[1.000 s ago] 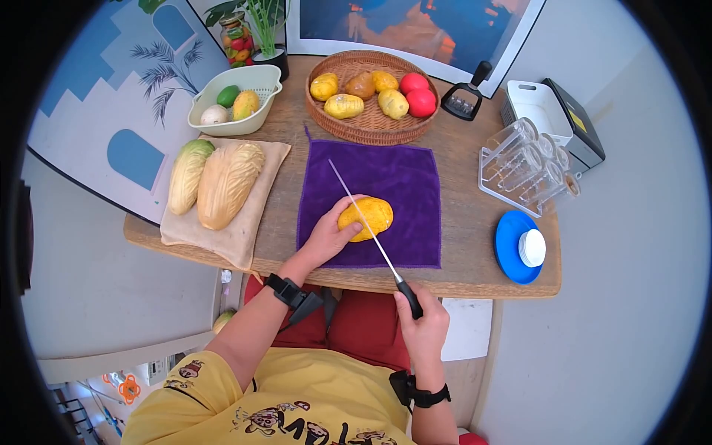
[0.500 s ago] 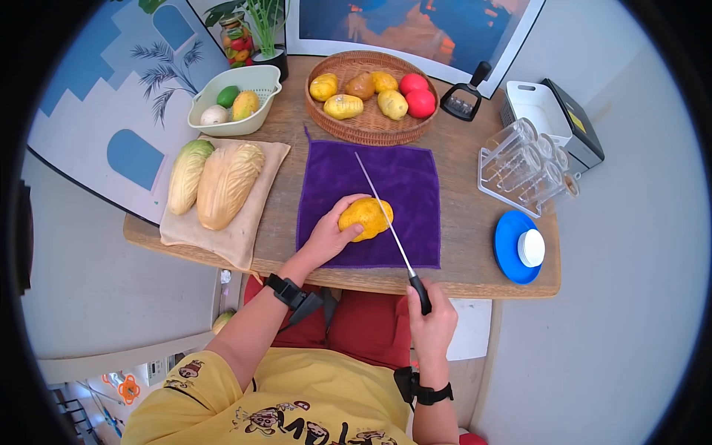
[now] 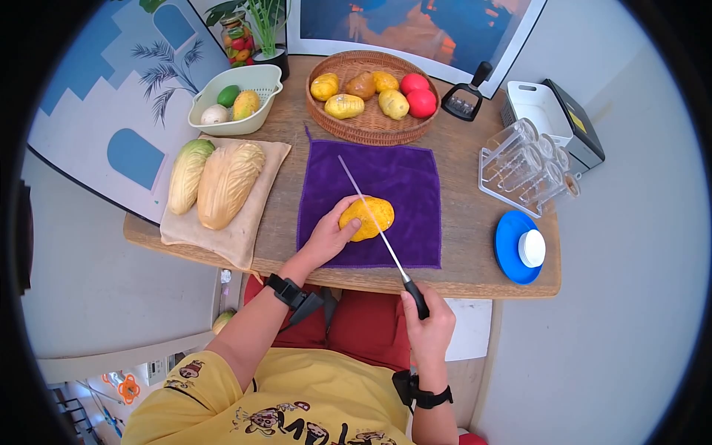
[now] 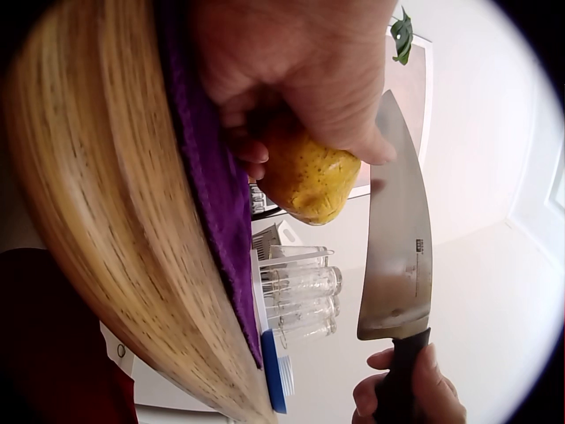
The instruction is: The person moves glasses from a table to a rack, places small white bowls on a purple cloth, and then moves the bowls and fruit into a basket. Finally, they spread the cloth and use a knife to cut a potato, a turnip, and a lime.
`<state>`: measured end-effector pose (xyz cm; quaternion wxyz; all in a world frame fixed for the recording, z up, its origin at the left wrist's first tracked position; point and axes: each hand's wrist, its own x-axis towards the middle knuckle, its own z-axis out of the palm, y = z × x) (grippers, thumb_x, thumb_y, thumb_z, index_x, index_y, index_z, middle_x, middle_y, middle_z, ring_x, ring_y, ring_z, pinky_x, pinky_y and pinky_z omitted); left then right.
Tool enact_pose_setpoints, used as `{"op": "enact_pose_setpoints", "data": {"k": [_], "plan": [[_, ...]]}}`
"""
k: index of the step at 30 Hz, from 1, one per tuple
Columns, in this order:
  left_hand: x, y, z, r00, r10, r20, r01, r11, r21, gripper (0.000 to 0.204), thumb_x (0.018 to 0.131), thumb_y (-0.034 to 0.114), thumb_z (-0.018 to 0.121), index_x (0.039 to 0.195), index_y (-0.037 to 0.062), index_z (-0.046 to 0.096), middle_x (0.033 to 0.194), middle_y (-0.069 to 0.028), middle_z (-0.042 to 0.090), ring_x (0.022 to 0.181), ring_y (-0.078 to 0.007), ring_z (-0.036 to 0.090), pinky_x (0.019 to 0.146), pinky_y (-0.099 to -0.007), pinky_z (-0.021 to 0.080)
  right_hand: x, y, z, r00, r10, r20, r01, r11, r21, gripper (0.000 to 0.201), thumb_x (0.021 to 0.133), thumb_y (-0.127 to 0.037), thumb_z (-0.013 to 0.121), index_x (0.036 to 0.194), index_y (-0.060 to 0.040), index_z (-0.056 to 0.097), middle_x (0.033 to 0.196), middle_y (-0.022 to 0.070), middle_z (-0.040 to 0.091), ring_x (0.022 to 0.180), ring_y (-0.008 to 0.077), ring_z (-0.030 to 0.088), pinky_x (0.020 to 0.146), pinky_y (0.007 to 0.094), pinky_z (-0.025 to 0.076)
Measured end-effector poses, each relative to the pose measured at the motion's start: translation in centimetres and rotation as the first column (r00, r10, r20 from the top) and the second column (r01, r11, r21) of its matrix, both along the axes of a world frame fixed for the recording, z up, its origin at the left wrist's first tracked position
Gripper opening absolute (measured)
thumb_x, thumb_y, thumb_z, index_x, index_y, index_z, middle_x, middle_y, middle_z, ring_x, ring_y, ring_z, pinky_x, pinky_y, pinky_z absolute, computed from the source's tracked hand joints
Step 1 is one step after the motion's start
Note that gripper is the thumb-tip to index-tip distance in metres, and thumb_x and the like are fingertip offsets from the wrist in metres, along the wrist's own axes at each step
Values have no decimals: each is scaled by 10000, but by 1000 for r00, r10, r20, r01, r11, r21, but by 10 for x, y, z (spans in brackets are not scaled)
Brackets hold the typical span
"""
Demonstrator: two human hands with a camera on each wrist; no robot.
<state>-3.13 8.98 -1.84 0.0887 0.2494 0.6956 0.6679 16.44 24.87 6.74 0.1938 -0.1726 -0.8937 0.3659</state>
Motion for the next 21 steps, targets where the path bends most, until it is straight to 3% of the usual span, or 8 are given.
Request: {"op": "enact_pose_setpoints", "data": {"k": [9,21], "plan": [[2,0,6,999,-35,9,34,997,64,478,1019,367,614,1402,105,502,1193,-152,675,1106,-277,670,946,-359,518,-4,4,0,1000,-11,27,9,999,49,221,894,-180,768,1009,0,709,834,181,697,715,325,674,668,377,522],[1,-3,3,999,-14,-28,14,1000,-28,512,1005,392,626,1410,110,489,1201,-174,669,1128,-320,665,953,-380,513,-1,1,-3,999,17,30,-18,1000,19,232,887,-176,775,1014,8,713,868,190,715,748,336,694,683,376,535]]}}
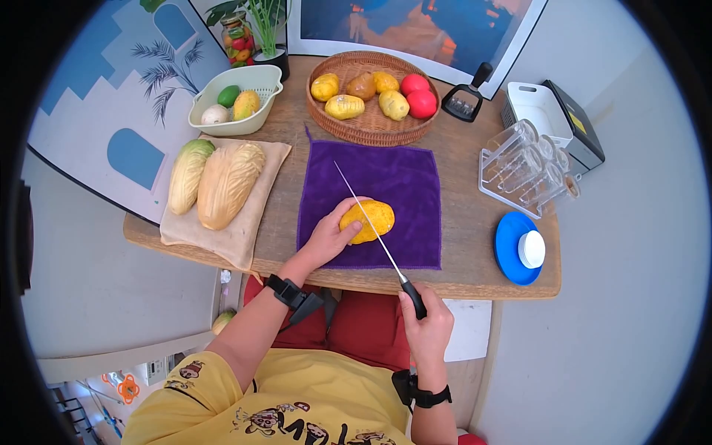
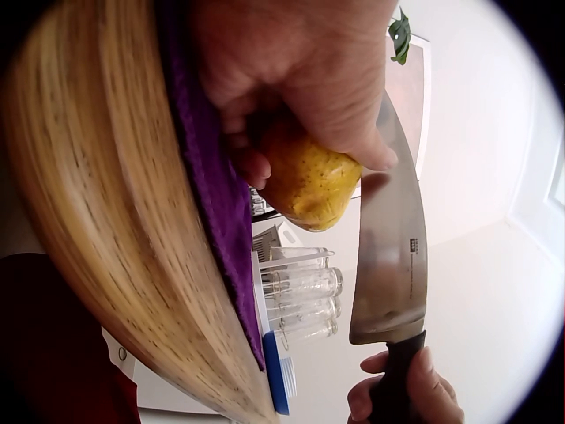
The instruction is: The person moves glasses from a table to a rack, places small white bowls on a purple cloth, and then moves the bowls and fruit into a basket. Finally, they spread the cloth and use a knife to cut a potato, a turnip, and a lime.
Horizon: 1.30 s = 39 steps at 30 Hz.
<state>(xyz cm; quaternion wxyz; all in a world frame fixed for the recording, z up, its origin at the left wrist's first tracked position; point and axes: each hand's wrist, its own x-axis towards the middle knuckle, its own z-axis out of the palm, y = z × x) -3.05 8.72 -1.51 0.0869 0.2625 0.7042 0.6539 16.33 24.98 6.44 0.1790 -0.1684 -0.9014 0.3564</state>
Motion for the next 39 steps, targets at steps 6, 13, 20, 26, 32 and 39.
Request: {"op": "enact_pose_setpoints", "data": {"k": [6,13,20,26,32,39], "plan": [[3,-2,9,988,-34,154,35,999,-2,508,989,382,652,1403,131,499,1196,-149,673,1102,-294,675,939,-378,526,1,-1,-1,1000,-14,5,14,1000,-12,236,891,-183,773,1013,9,713,859,191,712,741,330,689,681,376,532],[1,-1,7,988,-53,147,52,999,15,494,979,352,668,1393,133,509,1190,-130,676,1097,-281,675,941,-370,523,-1,2,-1,999,-32,18,32,999,38,237,895,-186,769,1023,3,711,849,189,708,729,344,679,671,382,528],[3,0,9,997,-16,77,16,1000,8,476,976,295,676,1392,135,507,1218,-129,664,1118,-277,664,955,-375,513,3,-6,4,999,25,31,-25,999,29,231,890,-183,771,1024,-4,714,853,184,709,737,344,688,676,381,535],[4,-1,12,991,-30,132,30,1000,6,478,981,290,673,1397,127,503,1219,-125,662,1125,-259,658,961,-361,509,3,-1,2,1000,-24,6,25,999,-36,227,891,-172,771,1025,3,716,851,183,709,743,320,691,687,368,531],[2,2,6,997,-41,60,37,998,55,502,981,318,674,1405,121,493,1215,-131,664,1127,-267,660,958,-361,511,2,5,0,998,-64,10,64,998,-4,227,892,-175,772,1020,3,716,848,181,707,737,317,687,688,369,530],[3,1,7,997,-20,72,20,1000,9,488,973,291,683,1396,126,503,1221,-129,665,1132,-272,661,963,-363,511,4,-5,-2,1000,1,18,-1,1000,-19,232,886,-180,777,1016,2,714,823,187,695,721,331,680,666,368,530]]}}
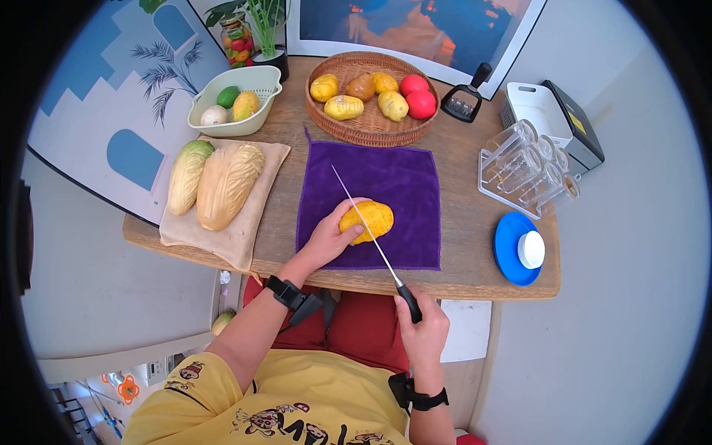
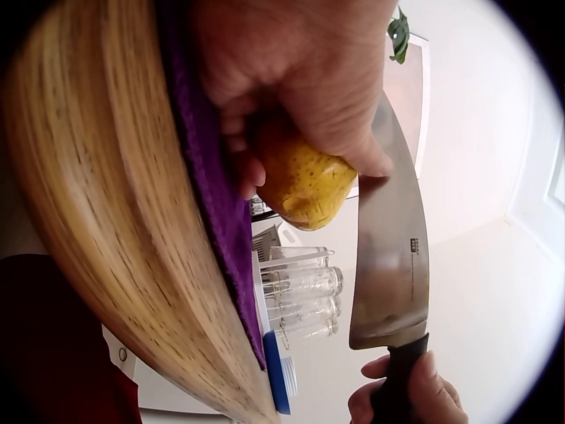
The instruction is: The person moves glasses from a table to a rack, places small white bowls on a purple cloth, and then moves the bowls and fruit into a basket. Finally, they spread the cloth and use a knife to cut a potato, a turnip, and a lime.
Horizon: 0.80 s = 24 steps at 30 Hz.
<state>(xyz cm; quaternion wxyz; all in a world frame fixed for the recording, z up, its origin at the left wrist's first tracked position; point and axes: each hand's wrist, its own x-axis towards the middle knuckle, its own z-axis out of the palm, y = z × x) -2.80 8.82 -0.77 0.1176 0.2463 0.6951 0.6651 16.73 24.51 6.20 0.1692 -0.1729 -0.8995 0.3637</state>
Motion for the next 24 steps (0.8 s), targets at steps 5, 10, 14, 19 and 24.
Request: {"op": "enact_pose_setpoints", "data": {"k": [5,10,14,19,24], "plan": [[2,-3,13,998,-56,1,56,997,-51,489,964,165,673,1418,100,504,1296,-75,617,1190,-190,593,1026,-326,469,-1,4,-4,1000,-1,-21,1,1000,18,229,900,-171,764,1025,13,708,792,138,678,683,230,627,638,330,497],[2,-3,13,997,-70,14,70,996,-54,532,938,151,699,1432,110,507,1301,-74,620,1193,-190,596,1037,-322,462,-1,9,-6,997,-37,-69,39,999,32,234,920,-161,746,1045,31,701,773,97,662,664,133,561,624,290,465],[2,-2,11,999,-45,-15,44,997,-68,550,926,139,709,1438,121,508,1307,-81,622,1201,-195,598,1037,-324,464,-1,6,-3,998,-51,-37,51,999,10,234,911,-173,753,1034,20,706,823,143,687,722,232,627,671,335,500],[2,-1,9,999,-23,-28,21,997,-73,551,921,140,716,1431,126,510,1309,-87,623,1195,-203,604,1031,-329,470,0,3,1,999,-35,-10,35,999,7,229,897,-182,765,1017,6,712,870,189,717,768,330,699,707,379,538],[4,-3,17,999,-3,54,7,996,-89,563,908,157,738,1422,123,511,1276,-86,635,1166,-199,615,1014,-333,482,-2,5,2,997,-62,-36,62,998,3,219,896,-171,764,1018,3,712,870,194,713,759,343,691,700,383,535]]}}
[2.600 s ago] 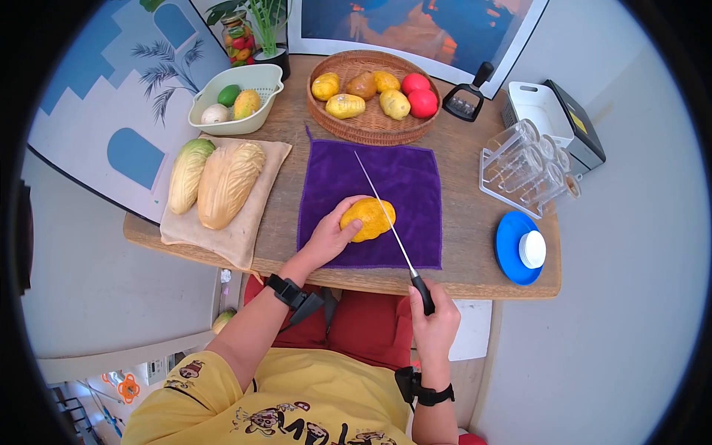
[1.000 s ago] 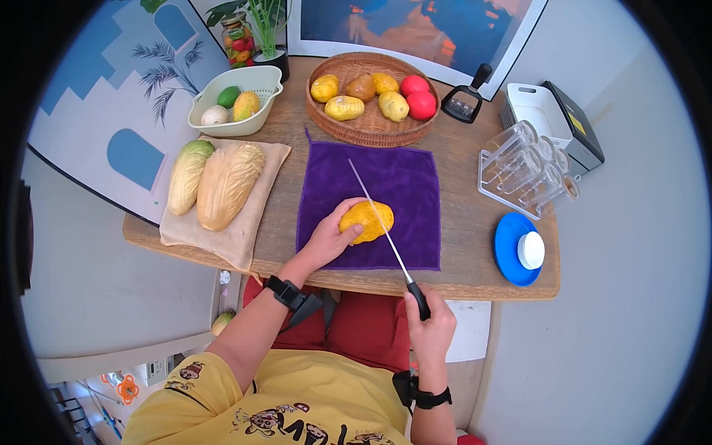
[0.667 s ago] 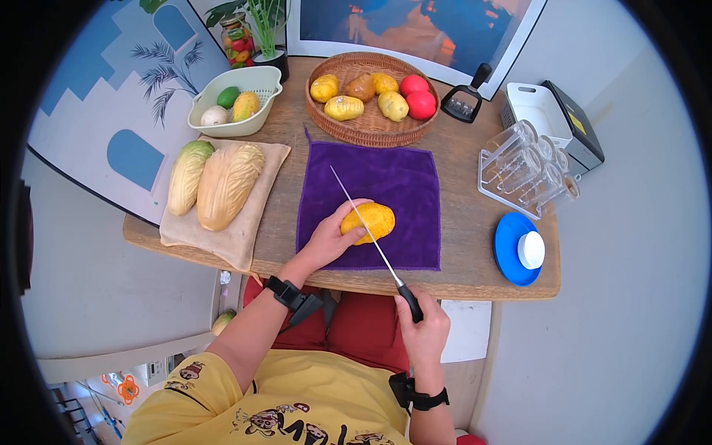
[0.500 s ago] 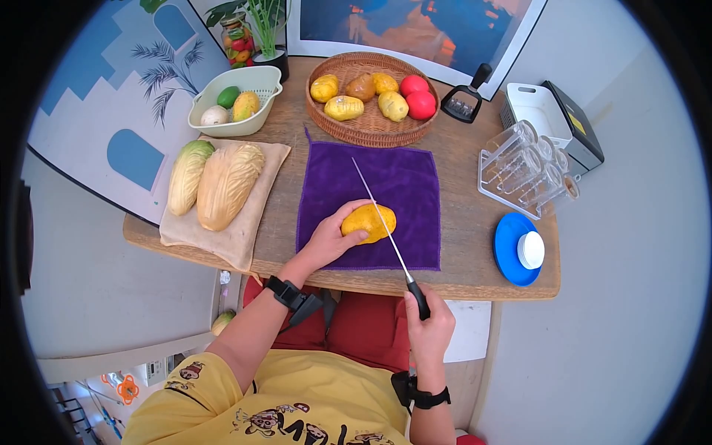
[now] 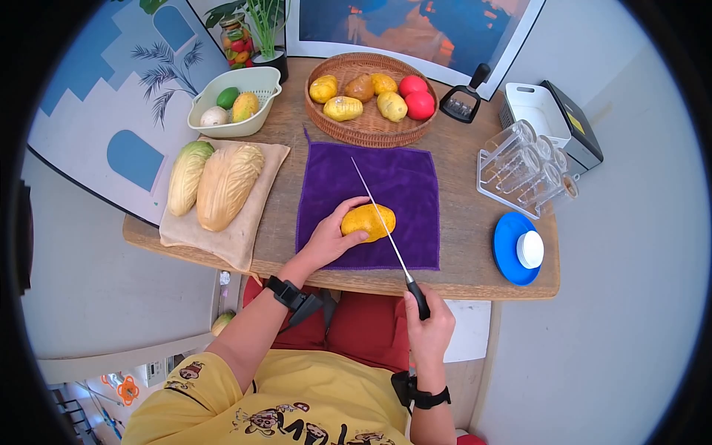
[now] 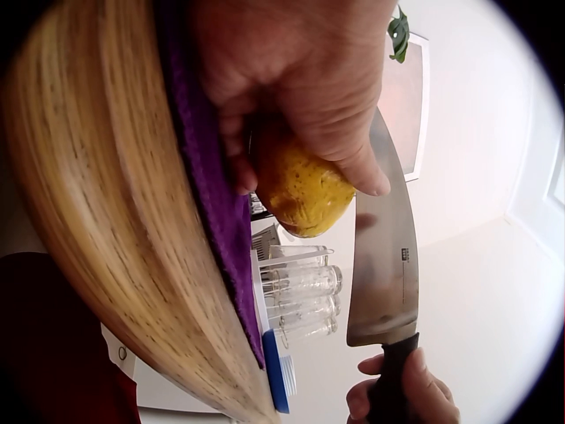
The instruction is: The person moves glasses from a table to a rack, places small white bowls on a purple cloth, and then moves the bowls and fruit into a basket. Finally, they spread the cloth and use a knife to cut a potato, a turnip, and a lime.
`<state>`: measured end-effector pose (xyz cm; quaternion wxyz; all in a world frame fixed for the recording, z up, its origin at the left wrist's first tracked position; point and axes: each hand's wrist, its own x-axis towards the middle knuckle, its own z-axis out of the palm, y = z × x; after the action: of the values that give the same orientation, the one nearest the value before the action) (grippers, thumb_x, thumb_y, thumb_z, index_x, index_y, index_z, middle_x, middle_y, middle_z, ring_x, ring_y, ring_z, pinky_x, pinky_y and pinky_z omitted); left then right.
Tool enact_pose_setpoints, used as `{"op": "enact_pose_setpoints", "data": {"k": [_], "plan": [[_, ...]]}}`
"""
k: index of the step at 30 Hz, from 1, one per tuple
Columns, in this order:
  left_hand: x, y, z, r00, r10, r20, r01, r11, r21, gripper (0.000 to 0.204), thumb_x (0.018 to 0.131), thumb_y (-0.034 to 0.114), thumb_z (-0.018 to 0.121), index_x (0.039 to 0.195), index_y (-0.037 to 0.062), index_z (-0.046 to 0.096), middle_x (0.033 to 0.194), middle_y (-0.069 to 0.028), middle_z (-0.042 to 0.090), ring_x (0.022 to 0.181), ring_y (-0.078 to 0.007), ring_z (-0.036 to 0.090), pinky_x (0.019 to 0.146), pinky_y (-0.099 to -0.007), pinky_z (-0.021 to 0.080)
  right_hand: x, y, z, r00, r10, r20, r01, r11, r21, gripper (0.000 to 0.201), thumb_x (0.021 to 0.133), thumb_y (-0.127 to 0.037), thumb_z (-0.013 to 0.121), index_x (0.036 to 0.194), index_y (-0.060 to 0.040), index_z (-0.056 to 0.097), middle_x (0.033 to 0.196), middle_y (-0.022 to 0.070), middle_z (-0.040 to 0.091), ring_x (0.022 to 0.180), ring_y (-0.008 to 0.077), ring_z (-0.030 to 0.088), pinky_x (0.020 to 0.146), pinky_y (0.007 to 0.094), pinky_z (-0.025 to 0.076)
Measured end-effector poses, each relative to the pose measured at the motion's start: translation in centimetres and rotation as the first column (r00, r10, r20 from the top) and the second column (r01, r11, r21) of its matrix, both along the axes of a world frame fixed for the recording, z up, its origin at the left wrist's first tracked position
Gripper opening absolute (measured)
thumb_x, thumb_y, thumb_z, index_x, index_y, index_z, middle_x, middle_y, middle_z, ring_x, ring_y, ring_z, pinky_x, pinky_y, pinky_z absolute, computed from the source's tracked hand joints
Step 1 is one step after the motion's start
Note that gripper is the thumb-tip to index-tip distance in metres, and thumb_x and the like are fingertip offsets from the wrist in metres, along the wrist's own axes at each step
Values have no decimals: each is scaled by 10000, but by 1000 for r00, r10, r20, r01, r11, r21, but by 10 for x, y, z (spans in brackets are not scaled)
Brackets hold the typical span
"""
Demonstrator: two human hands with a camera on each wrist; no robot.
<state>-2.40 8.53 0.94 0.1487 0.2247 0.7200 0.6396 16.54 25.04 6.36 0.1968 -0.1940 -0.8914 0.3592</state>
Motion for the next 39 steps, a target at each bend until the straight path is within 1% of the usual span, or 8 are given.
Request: {"op": "enact_pose_setpoints", "data": {"k": [9,15,18,20,25,27,30,39], "plan": [[-3,1,-9,1000,-6,-23,5,999,-42,525,909,150,740,1385,107,522,1225,-87,652,1140,-191,626,997,-330,492,3,-4,-5,999,33,38,-32,999,-25,215,898,-170,763,1015,2,707,859,186,710,743,334,691,685,372,535],[-6,2,-21,997,33,-72,-30,999,37,545,913,309,757,1363,115,519,1169,-150,688,1110,-307,676,950,-379,523,3,-10,0,996,86,25,-85,996,-25,227,892,-174,771,1016,5,709,845,183,707,732,323,691,685,363,539],[-7,3,-23,992,62,-110,-58,998,35,512,936,295,735,1357,102,516,1127,-139,693,1027,-268,703,882,-361,551,4,-7,-1,998,61,21,-60,997,-46,230,893,-180,771,1016,6,714,837,180,708,723,310,687,675,358,532],[-6,3,-21,989,-11,147,-11,988,155,485,954,267,718,1359,100,511,1059,-111,689,894,-191,705,778,-322,565,2,-4,0,999,45,21,-44,998,-34,231,894,-182,771,1017,6,717,836,178,710,718,304,684,671,356,528],[-6,3,-19,995,-34,95,15,982,187,484,957,233,717,1369,101,502,997,-73,663,769,-124,648,699,-285,548,3,2,-2,1000,17,14,-16,1000,-19,237,896,-185,771,1026,7,720,836,174,713,707,292,675,662,356,520],[-6,2,-17,996,-42,80,26,982,188,488,955,227,720,1371,99,500,991,-67,656,755,-124,634,697,-285,544,3,3,-5,998,45,-43,-45,999,-6,229,927,-165,738,1054,24,706,743,79,638,671,112,539,621,281,451],[-6,2,-17,994,-74,86,62,988,138,483,982,144,672,1413,88,461,1105,-45,608,867,-101,612,710,-252,545,4,2,-3,1000,18,17,-18,999,-34,236,896,-182,771,1025,8,718,844,177,714,719,287,681,678,354,525],[-6,1,-17,994,-40,99,23,986,163,532,923,246,761,1367,99,508,1085,-76,655,892,-158,653,795,-306,540,4,1,-6,999,22,25,-20,997,-78,223,903,-165,759,1021,18,710,846,178,710,724,276,677,695,348,526]]}}
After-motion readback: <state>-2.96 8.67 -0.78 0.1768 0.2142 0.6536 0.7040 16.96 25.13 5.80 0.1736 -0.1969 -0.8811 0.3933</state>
